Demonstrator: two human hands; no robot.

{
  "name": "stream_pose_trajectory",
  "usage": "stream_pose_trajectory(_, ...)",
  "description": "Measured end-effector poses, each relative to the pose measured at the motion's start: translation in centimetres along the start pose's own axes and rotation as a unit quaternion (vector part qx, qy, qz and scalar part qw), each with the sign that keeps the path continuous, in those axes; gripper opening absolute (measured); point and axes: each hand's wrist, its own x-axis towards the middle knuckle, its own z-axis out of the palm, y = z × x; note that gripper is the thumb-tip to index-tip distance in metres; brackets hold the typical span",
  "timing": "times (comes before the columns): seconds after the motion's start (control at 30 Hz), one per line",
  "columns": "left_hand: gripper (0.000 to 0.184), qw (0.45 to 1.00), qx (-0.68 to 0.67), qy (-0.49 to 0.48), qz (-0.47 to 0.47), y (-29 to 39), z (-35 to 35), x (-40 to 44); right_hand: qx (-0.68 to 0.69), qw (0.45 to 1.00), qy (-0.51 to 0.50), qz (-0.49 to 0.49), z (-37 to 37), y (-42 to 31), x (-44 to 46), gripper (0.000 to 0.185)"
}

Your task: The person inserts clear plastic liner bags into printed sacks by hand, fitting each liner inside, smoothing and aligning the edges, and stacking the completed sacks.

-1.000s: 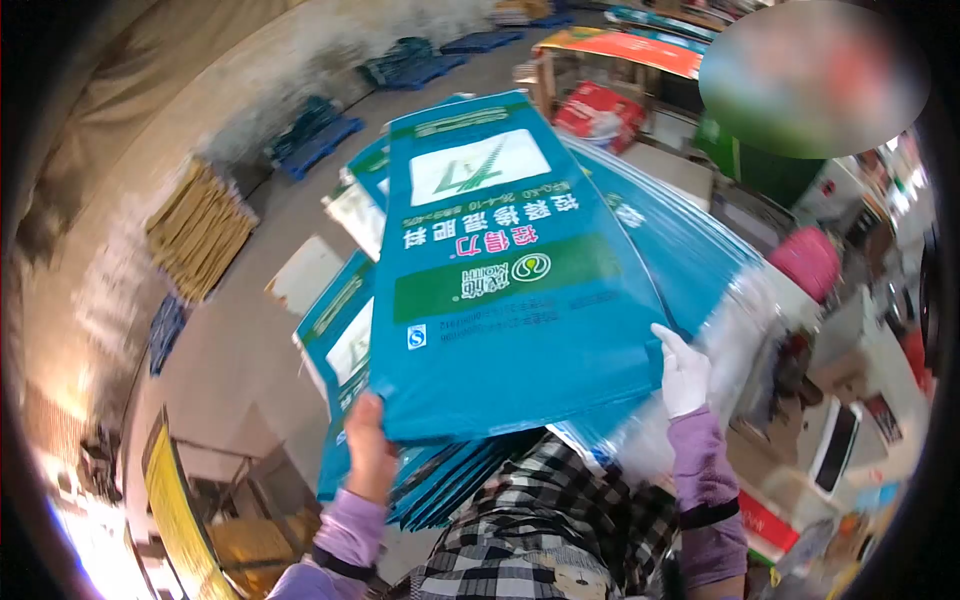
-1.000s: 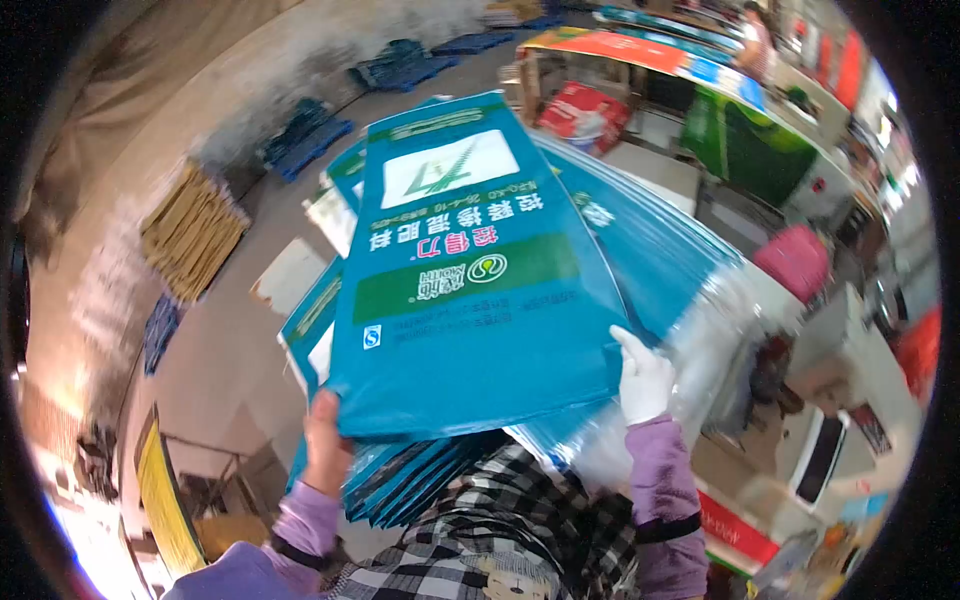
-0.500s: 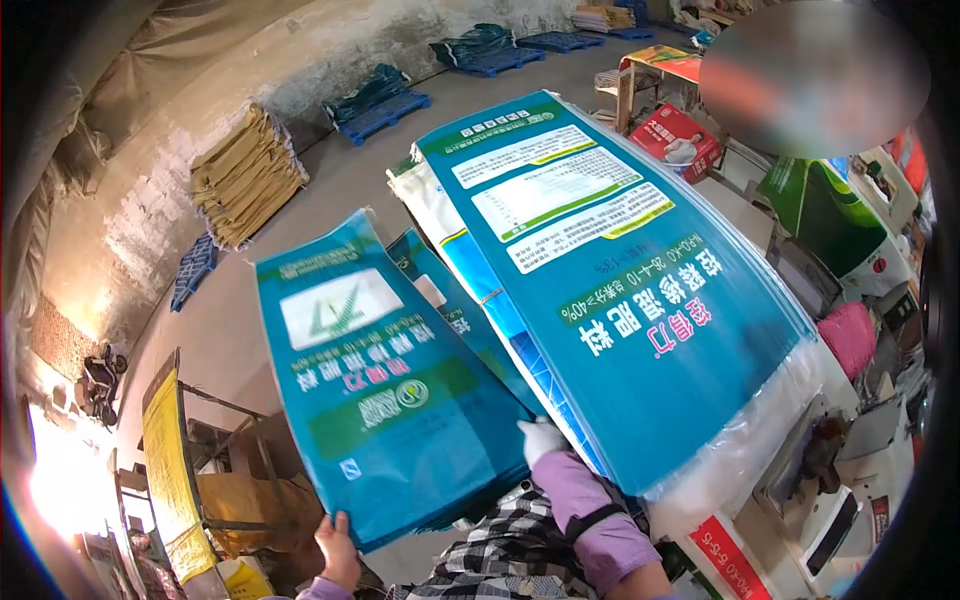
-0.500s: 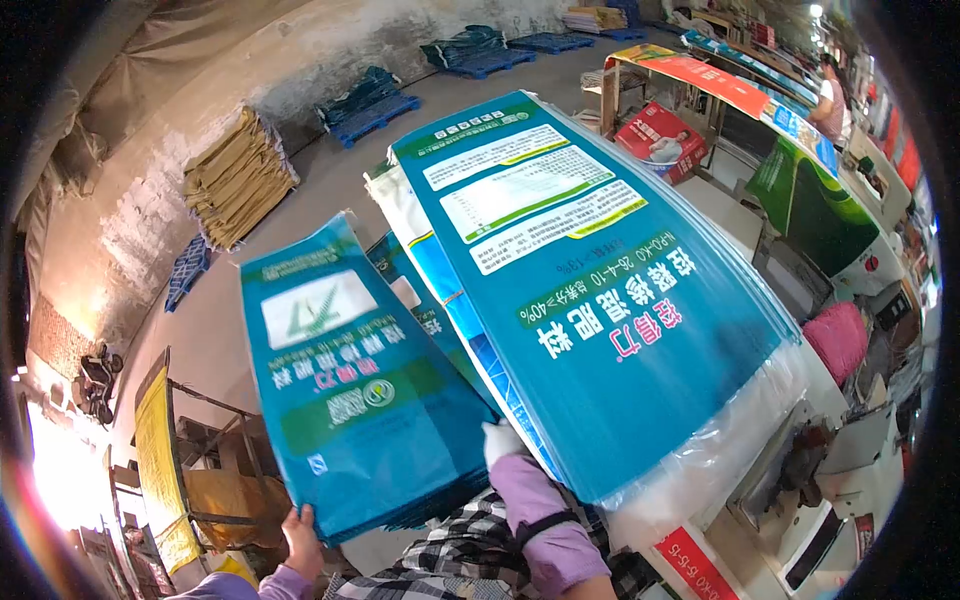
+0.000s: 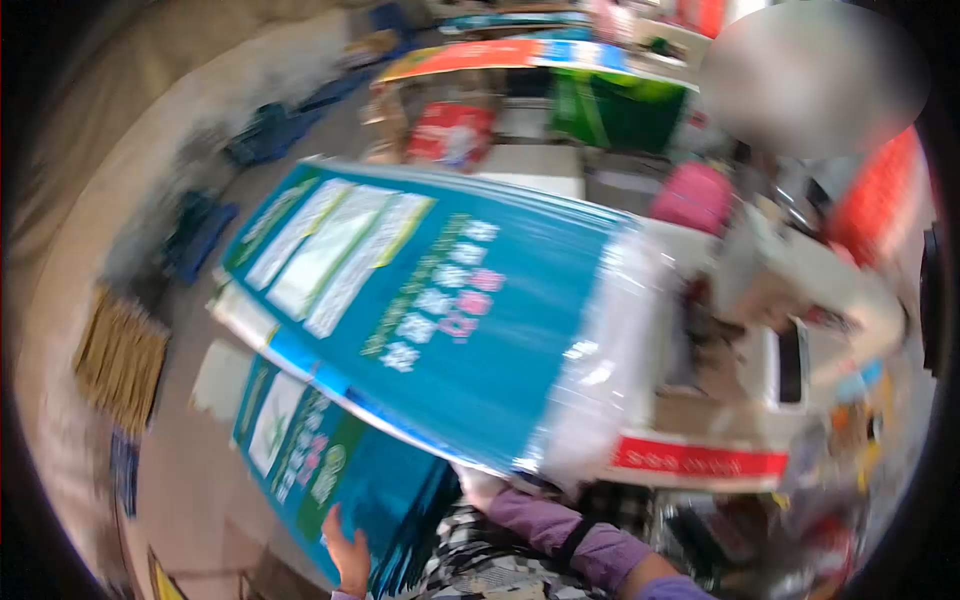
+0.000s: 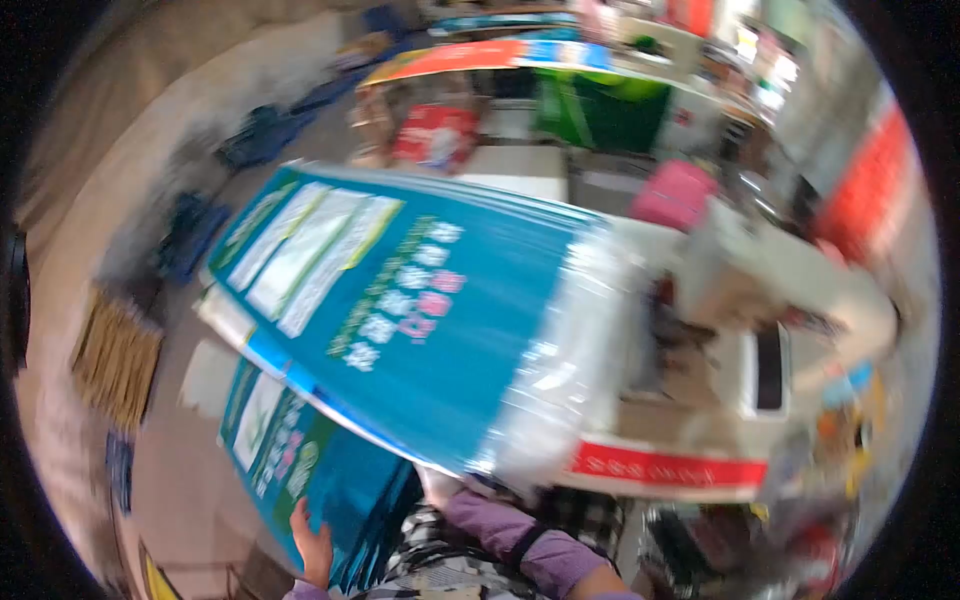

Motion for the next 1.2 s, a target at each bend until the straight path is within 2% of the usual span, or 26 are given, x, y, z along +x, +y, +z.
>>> stream_pose_trajectory(0.03,0.049,0.983,-0.141,-0.107,0.057,6.1,0.6,3.3,-0.002,0.994,-0.088,-0.062,-3.3,-1.3,-0.9,0.023)
stream_pose_trajectory(0.07,0.036,0.958,-0.14,-0.154,0.197,13.6,1.2,5.2,0.006,0.977,-0.176,-0.122,-6.7,-2.6,-1.9,0.024)
stream_pose_trajectory(0.1,0.034,0.906,-0.181,-0.158,0.348,18.4,3.8,6.4,-0.067,0.935,-0.218,-0.272,-9.5,-3.4,-2.5,0.023)
stream_pose_trajectory(0.13,0.037,0.877,-0.187,-0.178,0.405,23.4,5.6,6.5,-0.065,0.943,-0.204,-0.255,-12.4,-3.9,-2.9,0.023)
stream_pose_trajectory(0.17,0.04,0.867,-0.189,-0.19,0.42,28.5,7.2,6.1,0.018,0.907,-0.284,-0.31,-15.6,-4.8,-3.2,0.022)
stream_pose_trajectory(0.23,0.038,0.866,-0.166,-0.18,0.436,34.0,11.7,6.2,-0.029,0.936,-0.311,-0.165,-14.5,-5.5,-5.4,0.033)
stream_pose_trajectory(0.27,0.038,0.862,-0.17,-0.183,0.441,33.1,14.7,7.0,-0.08,0.916,-0.352,-0.177,-18.0,-6.7,-5.6,0.033)
stream_pose_trajectory(0.3,0.035,0.856,-0.241,-0.257,0.378,31.6,18.1,8.7,-0.131,0.891,-0.393,-0.188,-22.8,-8.1,-5.9,0.032)
stream_pose_trajectory(0.33,0.032,0.838,-0.307,-0.327,0.312,31.1,19.7,10.1,-0.059,0.923,-0.334,-0.181,-26.2,-7.7,-6.5,0.032)
stream_pose_trajectory(0.37,0.032,0.834,-0.305,-0.331,0.319,31.1,19.6,11.1,0.017,0.947,-0.27,-0.173,-28.9,-6.5,-7.1,0.031)
stream_pose_trajectory(0.43,0.022,0.8,-0.441,-0.391,0.115,30.8,18.4,12.0,0.116,0.956,0.024,-0.267,-31.2,-2.2,-5.6,0.034)
stream_pose_trajectory(0.5,0.024,0.775,-0.464,-0.416,0.101,30.6,16.4,11.5,0.186,0.977,0.088,0.051,-35.0,-1.3,-4.3,0.029)
stream_pose_trajectory(0.57,0.03,0.759,-0.488,-0.425,0.076,31.0,15.5,10.9,0.252,0.941,0.217,0.064,-35.4,-1.5,-2.0,0.032)
stream_pose_trajectory(0.67,0.04,0.763,-0.473,-0.422,0.128,30.6,15.3,10.9,0.114,0.983,0.129,0.07,-32.1,-3.1,1.6,0.038)
stream_pose_trajectory(0.77,0.037,0.794,-0.457,-0.373,0.147,31.2,13.7,11.6,0.187,0.973,0.135,-0.015,-29.9,-4.4,2.6,0.043)
stream_pose_trajectory(0.8,0.037,0.795,-0.458,-0.37,0.148,31.2,13.1,12.1,0.181,0.973,0.141,0.01,-29.9,-4.9,2.4,0.036)
stream_pose_trajectory(0.87,0.029,0.803,-0.556,-0.193,0.089,30.9,11.7,13.5,0.081,0.979,0.181,0.033,-29.3,-2.5,1.9,0.034)
stream_pose_trajectory(0.9,0.023,0.75,-0.638,-0.158,0.079,30.6,10.8,14.3,-0.021,0.973,0.222,0.059,-29.2,-1.0,1.3,0.032)
stream_pose_trajectory(0.97,0.023,0.757,-0.634,-0.151,0.046,30.5,9.4,14.2,-0.109,0.977,0.123,0.134,-30.3,1.3,0.8,0.029)
stream_pose_trajectory(1.0,0.023,0.757,-0.634,-0.15,0.046,30.4,9.0,13.7,-0.104,0.968,0.211,0.091,-30.5,2.1,0.8,0.031)
stream_pose_trajectory(1.03,0.023,0.775,-0.598,-0.191,0.068,30.0,8.8,12.6,-0.103,0.968,0.207,0.094,-31.2,0.1,0.5,0.031)
stream_pose_trajectory(1.07,0.024,0.788,-0.563,-0.233,0.091,29.9,8.9,11.7,-0.03,0.953,0.297,-0.056,-32.9,-3.5,0.5,0.029)
stream_pose_trajectory(1.1,0.024,0.786,-0.564,-0.236,0.09,29.9,9.2,11.0,0.006,0.95,0.291,-0.117,-32.5,-5.5,0.6,0.028)
stream_pose_trajectory(1.13,0.025,0.763,-0.584,-0.268,0.074,29.7,9.4,10.3,0.041,0.943,0.277,-0.177,-32.2,-7.4,0.7,0.028)
stream_pose_trajectory(1.17,0.027,0.738,-0.603,-0.297,0.061,29.5,9.5,9.9,0.041,0.973,0.174,-0.147,-30.7,-8.6,0.5,0.028)
stream_pose_trajectory(1.2,0.03,0.663,-0.665,-0.344,0.009,28.4,10.2,10.9,0.148,0.971,0.163,-0.09,-29.3,-9.1,0.8,0.024)
